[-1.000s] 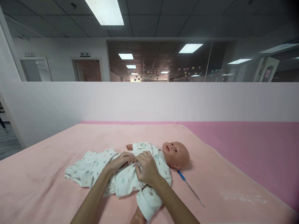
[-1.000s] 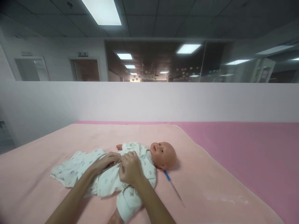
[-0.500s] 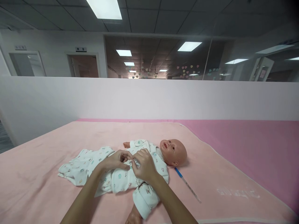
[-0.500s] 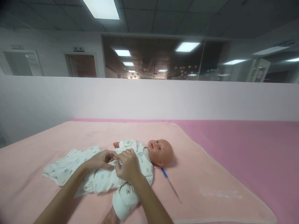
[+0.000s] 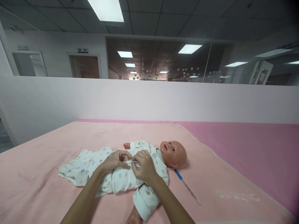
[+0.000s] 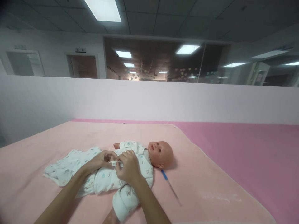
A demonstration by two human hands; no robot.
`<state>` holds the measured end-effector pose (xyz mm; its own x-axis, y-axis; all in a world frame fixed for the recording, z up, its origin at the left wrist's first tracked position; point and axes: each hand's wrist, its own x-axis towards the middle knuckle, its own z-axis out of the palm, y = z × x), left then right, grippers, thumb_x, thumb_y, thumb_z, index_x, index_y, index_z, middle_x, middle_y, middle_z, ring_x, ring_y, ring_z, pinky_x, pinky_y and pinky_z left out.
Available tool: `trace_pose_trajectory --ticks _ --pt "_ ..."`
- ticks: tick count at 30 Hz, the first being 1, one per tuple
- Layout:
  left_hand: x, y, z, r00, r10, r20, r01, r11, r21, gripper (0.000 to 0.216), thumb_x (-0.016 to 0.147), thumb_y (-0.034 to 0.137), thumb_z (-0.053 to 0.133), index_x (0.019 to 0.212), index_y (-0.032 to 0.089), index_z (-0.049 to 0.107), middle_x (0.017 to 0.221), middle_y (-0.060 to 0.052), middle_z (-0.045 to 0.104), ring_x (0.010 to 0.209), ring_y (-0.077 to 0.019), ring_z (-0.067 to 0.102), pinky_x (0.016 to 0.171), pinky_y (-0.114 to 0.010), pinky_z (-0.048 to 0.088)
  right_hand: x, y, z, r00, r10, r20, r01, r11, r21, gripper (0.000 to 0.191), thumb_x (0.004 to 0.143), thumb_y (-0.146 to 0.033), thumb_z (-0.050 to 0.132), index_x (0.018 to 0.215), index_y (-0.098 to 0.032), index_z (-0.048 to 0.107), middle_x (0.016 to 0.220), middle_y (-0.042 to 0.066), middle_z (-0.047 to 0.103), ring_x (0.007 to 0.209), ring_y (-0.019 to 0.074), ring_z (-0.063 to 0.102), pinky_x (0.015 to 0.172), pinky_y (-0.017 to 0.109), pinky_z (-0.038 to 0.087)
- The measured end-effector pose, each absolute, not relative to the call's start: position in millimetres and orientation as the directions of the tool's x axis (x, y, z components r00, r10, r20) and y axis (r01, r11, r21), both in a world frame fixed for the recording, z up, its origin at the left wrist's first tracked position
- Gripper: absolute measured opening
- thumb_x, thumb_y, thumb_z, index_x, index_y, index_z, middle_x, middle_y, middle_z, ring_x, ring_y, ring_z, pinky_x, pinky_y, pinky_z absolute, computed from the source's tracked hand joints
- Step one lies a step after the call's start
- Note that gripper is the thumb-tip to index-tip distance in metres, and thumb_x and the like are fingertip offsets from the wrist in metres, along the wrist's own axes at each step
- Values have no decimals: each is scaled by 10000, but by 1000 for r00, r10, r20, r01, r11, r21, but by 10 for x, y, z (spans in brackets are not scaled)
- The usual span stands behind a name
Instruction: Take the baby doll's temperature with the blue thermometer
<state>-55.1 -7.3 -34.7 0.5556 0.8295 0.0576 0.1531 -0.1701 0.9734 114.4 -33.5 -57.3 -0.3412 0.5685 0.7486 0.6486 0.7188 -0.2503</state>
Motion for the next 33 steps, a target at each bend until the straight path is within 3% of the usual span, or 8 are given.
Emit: trace_pose_trajectory --ticks 13,24,33 --pt "-537 -123 -309 558 821 125 101 -216 971 389 549 184 703 924 184 600 613 67 394 570 -73 366 545 -191 324 1148 -366 -535 -367 580 727 608 741 -284 103 673 -182 532 776 -188 537 718 1 548 722 149 450 739 295 329" --pt "-559 -57 -354 531 845 67 165 -180 970 424 525 99 591 944 169 608 686 18 552 708 -151 494 664 -242 376 1126 -420 -482 -389 637 665 594 725 -348 345 643 -83 477 949 -229 542 854 -3 599 790 174 462 786 320 307" --pt "-564 -72 -343 529 846 66 169 -182 969 289 571 137 516 838 180 618 701 20 562 706 -151 495 660 -237 368 1144 -402 -509 -372 645 668 606 713 -352 224 656 -120 510 858 -211 546 764 -18 584 742 147 464 779 288 314"
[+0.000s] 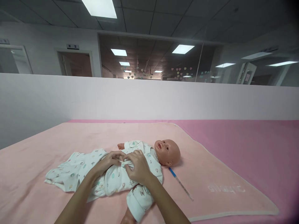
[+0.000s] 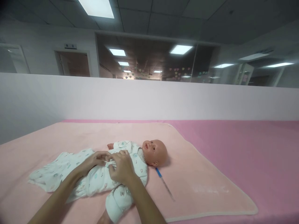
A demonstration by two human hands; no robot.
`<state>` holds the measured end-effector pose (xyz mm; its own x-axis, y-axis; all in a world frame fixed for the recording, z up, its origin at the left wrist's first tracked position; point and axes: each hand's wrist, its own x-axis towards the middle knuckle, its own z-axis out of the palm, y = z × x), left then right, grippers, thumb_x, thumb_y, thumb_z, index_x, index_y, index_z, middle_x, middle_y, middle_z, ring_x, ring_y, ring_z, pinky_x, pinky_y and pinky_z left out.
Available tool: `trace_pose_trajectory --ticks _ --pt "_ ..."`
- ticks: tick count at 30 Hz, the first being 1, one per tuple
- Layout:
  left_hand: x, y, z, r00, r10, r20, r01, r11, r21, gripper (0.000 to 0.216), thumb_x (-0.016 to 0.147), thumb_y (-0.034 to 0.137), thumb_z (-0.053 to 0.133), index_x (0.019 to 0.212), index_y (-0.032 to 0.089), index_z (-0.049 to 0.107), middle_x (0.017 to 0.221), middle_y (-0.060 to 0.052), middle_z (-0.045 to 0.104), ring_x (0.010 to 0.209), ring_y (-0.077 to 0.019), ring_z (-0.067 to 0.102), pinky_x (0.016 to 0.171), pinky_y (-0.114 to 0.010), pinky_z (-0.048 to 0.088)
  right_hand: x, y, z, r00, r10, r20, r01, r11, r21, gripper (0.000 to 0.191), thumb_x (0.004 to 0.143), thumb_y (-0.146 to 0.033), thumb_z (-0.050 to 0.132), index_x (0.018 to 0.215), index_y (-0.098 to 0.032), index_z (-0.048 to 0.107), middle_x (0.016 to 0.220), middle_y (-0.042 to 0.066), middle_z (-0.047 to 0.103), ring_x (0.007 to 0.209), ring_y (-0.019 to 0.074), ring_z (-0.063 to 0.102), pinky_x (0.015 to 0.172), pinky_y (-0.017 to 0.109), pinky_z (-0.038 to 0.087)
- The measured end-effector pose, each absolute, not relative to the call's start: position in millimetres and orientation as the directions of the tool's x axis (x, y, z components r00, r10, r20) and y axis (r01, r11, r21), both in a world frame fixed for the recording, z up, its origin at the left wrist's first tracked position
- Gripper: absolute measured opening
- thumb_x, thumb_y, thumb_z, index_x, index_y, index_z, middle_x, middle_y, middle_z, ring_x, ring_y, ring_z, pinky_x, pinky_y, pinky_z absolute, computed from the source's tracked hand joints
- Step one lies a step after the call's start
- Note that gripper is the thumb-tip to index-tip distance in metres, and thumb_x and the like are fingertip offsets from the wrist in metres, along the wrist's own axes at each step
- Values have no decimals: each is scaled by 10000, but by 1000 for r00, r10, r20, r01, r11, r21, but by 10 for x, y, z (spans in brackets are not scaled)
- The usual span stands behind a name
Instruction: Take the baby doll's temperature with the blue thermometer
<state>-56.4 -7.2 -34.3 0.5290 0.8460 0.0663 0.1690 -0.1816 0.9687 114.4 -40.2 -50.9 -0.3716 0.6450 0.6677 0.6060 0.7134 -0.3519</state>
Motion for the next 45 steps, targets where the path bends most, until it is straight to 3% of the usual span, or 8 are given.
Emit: trace_pose_trajectory --ticks 4,13,22,27,35,41,43,45 --pt "-555 -94 -312 546 834 83 199 -225 954 281 574 147 494 826 171 616 754 -6 572 768 -175 503 709 -255 375 1140 -382 -535 -350 645 679 618 704 -350 101 707 -156 498 781 -204 548 707 -12 555 736 144 461 757 282 323" --pt "-547 -68 -342 568 820 75 124 -175 977 305 566 100 505 837 173 624 740 6 571 757 -161 502 692 -249 364 1128 -349 -576 -322 632 705 649 689 -322 79 730 -137 459 725 -188 519 688 5 526 736 150 456 735 283 344" --pt "-537 -156 -261 550 832 73 215 -225 950 286 682 281 561 950 185 593 826 -23 595 837 -191 512 756 -283 380 1134 -372 -554 -303 610 732 584 726 -363 94 722 -154 489 797 -191 531 753 13 547 755 161 463 734 292 359" --pt "-523 -147 -285 546 837 47 174 -168 970 211 677 230 557 879 174 575 765 -1 574 746 -157 512 683 -254 384 1134 -376 -532 -368 609 703 616 726 -307 151 692 -204 530 842 -204 545 767 14 545 773 169 468 768 310 350" --pt "-495 -148 -265 478 868 132 204 -255 945 169 664 244 568 820 180 562 834 -16 576 841 -174 513 746 -260 384 1127 -327 -612 -348 599 721 643 713 -282 116 741 -203 522 851 -203 557 772 17 574 775 160 482 776 303 355" --pt "-531 -112 -333 479 875 76 147 -165 975 203 684 279 566 853 165 560 747 -4 565 699 -143 503 633 -228 367 1141 -505 -455 -386 505 772 695 709 -117 111 791 -190 480 860 -195 568 785 34 582 775 167 481 783 338 364" --pt "-537 -111 -362 471 880 65 123 -139 983 222 706 311 550 871 164 556 709 6 544 596 -111 456 553 -209 327 1303 -736 -420 -302 498 813 735 664 -134 120 808 -185 460 862 -199 566 795 38 588 782 173 496 815 360 360" --pt "-535 -121 -375 449 891 69 141 -147 979 251 724 356 529 881 163 564 665 16 521 519 -89 390 496 -202 272 1581 -1026 -510 -99 523 847 819 527 -229 112 817 -207 456 846 -206 564 790 46 596 789 189 513 823 380 363"
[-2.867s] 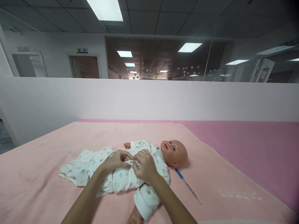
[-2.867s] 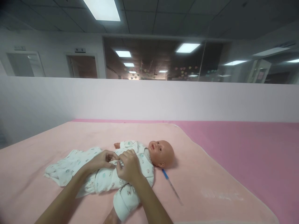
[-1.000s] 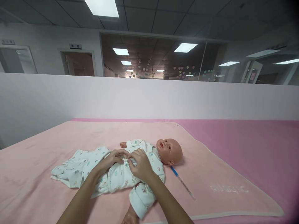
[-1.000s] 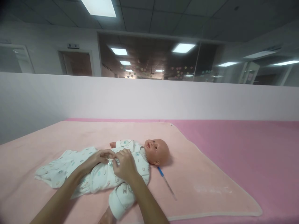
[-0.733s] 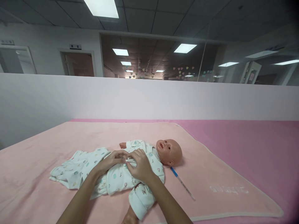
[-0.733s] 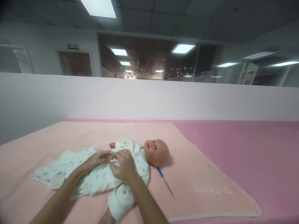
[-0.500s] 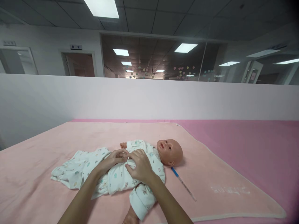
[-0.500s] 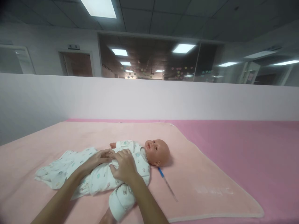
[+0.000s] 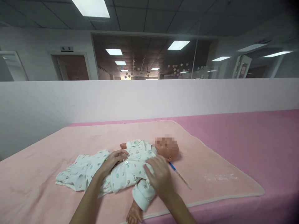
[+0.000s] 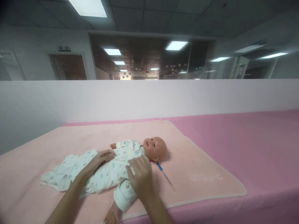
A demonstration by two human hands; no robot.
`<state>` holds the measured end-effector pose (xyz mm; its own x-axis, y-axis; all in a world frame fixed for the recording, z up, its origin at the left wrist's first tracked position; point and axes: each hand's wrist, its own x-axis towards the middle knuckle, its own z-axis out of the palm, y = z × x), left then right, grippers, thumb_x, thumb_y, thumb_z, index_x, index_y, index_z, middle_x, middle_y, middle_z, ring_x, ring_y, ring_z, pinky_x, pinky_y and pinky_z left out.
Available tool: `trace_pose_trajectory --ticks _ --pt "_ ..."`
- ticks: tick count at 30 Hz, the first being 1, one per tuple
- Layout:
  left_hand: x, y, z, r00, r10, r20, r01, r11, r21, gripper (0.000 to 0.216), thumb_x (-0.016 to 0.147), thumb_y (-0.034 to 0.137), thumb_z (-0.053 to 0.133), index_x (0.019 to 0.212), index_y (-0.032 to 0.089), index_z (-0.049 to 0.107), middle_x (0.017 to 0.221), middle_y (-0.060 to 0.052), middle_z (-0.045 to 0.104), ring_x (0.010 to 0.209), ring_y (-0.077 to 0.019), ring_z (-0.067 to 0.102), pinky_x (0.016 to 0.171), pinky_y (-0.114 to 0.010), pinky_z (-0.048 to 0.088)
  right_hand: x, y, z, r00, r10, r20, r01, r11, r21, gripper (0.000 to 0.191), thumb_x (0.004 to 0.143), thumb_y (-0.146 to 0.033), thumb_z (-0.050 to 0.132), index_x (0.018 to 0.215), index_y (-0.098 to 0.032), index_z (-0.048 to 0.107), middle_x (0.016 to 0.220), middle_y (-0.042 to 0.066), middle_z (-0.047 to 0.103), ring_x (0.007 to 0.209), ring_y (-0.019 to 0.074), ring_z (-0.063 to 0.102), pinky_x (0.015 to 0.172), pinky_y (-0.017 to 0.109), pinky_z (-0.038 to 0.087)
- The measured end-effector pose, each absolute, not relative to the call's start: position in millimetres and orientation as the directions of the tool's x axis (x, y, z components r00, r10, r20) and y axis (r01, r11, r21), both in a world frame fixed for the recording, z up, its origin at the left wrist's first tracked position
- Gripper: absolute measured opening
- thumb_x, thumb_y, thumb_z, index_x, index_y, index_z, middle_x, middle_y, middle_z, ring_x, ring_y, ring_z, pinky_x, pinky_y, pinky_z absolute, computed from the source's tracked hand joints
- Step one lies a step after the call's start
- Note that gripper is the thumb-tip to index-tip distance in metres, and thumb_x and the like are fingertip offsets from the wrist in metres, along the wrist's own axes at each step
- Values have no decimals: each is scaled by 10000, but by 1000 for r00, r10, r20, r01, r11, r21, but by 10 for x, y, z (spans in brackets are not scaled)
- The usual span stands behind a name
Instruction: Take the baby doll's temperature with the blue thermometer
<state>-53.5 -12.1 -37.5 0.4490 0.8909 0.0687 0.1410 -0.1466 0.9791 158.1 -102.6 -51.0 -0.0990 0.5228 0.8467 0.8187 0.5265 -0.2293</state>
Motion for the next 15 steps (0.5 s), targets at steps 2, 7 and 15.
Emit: trace_pose_trajectory --ticks 2,7,15 --pt "-529 -135 -371 421 903 80 181 -170 969 282 725 399 522 868 162 578 600 29 488 479 -84 346 472 -205 237 1923 -1313 -730 103 553 827 915 274 -297 139 816 -265 466 892 -206 567 863 81 604 847 225 519 806 395 374" --pt "-495 -188 -301 331 934 135 221 -216 951 322 717 440 519 863 158 574 601 22 512 449 -86 352 460 -212 242 2591 -1716 -1269 267 590 762 964 -167 -208 261 782 -409 467 806 -184 597 891 153 614 858 297 535 727 419 403" --pt "10 -777 -101 167 823 543 427 -557 713 228 792 382 454 895 227 586 782 -22 607 658 -171 522 594 -257 380 2536 -1936 -672 440 788 430 833 -180 -523 246 794 -333 384 683 -226 575 640 36 643 587 204 612 509 283 429"
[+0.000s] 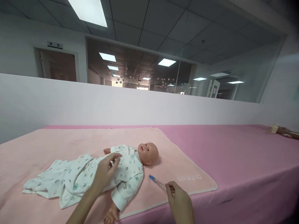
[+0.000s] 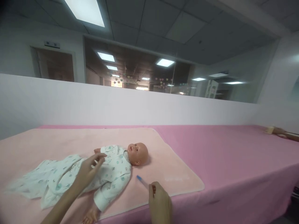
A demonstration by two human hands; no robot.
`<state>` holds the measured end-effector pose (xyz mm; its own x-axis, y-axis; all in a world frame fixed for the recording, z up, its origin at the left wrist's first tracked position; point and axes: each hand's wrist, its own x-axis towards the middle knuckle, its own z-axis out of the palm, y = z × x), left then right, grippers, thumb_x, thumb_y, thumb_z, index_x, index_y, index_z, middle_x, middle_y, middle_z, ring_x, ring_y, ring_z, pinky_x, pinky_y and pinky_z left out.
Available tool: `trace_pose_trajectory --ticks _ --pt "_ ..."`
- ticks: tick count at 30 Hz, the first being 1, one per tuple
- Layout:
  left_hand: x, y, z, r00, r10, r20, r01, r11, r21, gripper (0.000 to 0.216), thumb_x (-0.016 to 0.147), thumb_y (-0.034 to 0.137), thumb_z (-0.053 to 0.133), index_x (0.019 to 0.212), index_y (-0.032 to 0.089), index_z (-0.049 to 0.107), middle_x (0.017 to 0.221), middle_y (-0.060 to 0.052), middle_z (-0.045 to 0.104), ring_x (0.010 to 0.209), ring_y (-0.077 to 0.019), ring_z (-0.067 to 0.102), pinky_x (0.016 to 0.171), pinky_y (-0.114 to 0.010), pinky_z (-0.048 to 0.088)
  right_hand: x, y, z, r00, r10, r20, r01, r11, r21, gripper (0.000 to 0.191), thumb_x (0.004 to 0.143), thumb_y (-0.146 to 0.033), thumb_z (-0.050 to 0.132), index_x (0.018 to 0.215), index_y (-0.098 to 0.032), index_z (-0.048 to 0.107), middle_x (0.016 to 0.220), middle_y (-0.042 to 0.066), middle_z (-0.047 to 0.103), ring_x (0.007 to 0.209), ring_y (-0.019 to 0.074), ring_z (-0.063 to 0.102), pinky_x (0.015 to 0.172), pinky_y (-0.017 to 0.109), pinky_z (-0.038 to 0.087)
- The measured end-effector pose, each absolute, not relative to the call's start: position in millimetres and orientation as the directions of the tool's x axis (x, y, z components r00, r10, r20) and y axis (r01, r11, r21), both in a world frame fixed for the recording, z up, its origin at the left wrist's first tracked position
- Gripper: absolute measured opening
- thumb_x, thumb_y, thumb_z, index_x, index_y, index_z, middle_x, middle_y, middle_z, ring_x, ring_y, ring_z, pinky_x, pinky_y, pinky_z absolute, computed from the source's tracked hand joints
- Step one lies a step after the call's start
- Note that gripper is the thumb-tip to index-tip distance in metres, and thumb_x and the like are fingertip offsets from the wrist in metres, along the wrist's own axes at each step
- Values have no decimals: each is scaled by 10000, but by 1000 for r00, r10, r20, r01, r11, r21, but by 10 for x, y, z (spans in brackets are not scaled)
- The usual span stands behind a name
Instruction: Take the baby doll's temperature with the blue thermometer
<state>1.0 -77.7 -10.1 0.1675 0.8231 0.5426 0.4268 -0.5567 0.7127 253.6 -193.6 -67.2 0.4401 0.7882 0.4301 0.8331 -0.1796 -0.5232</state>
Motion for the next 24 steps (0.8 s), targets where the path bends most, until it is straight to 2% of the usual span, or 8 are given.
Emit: trace_pose_trajectory --ticks 4,8,12,16,19,21,24 --pt "420 -1088 -47 399 725 561 331 -684 650 254 822 373 419 965 245 585 941 -52 597 851 -204 522 734 -279 386 2308 -2013 -235 429 818 382 658 7 -753 281 780 -416 391 673 -225 568 645 36 644 632 187 626 540 245 451" --pt "642 -1242 -123 516 690 507 233 -683 692 297 857 380 342 949 253 594 879 -43 609 862 -197 523 784 -284 366 2170 -1938 -1 451 814 367 466 136 -874 298 770 -448 435 699 -190 569 663 57 633 652 193 626 578 251 478" --pt "672 -1319 -249 518 720 461 171 -615 769 329 868 391 305 878 221 587 672 -18 591 650 -167 530 633 -259 371 2115 -1807 91 521 771 366 247 274 -930 297 736 -443 520 771 -153 577 669 60 627 663 198 627 615 278 508" --pt "594 -1283 -199 369 750 548 211 -642 737 322 862 376 328 731 191 557 599 -4 543 555 -137 480 547 -235 331 1962 -1671 183 523 775 355 -11 422 -906 316 713 -453 572 790 -147 558 659 31 610 618 170 617 580 280 527" --pt "513 -1150 -70 310 714 628 256 -699 668 304 856 346 350 685 169 528 484 36 417 452 -98 375 485 -218 278 1762 -1501 227 381 881 280 -273 396 -877 365 747 -508 508 791 -147 527 597 6 584 511 138 593 492 267 518" --pt "464 -1007 6 290 678 676 254 -735 628 303 844 332 374 631 160 506 483 38 415 456 -87 371 484 -210 278 1630 -1331 224 204 948 245 -391 309 -867 392 757 -548 461 784 -159 500 530 -22 556 416 118 556 402 241 483" --pt "392 -719 72 338 659 672 198 -748 634 319 833 323 391 576 158 483 461 30 468 465 -87 414 510 -206 321 1513 -1021 221 -6 966 258 -310 243 -919 353 734 -537 491 734 -185 467 415 -73 485 294 100 478 275 186 380"
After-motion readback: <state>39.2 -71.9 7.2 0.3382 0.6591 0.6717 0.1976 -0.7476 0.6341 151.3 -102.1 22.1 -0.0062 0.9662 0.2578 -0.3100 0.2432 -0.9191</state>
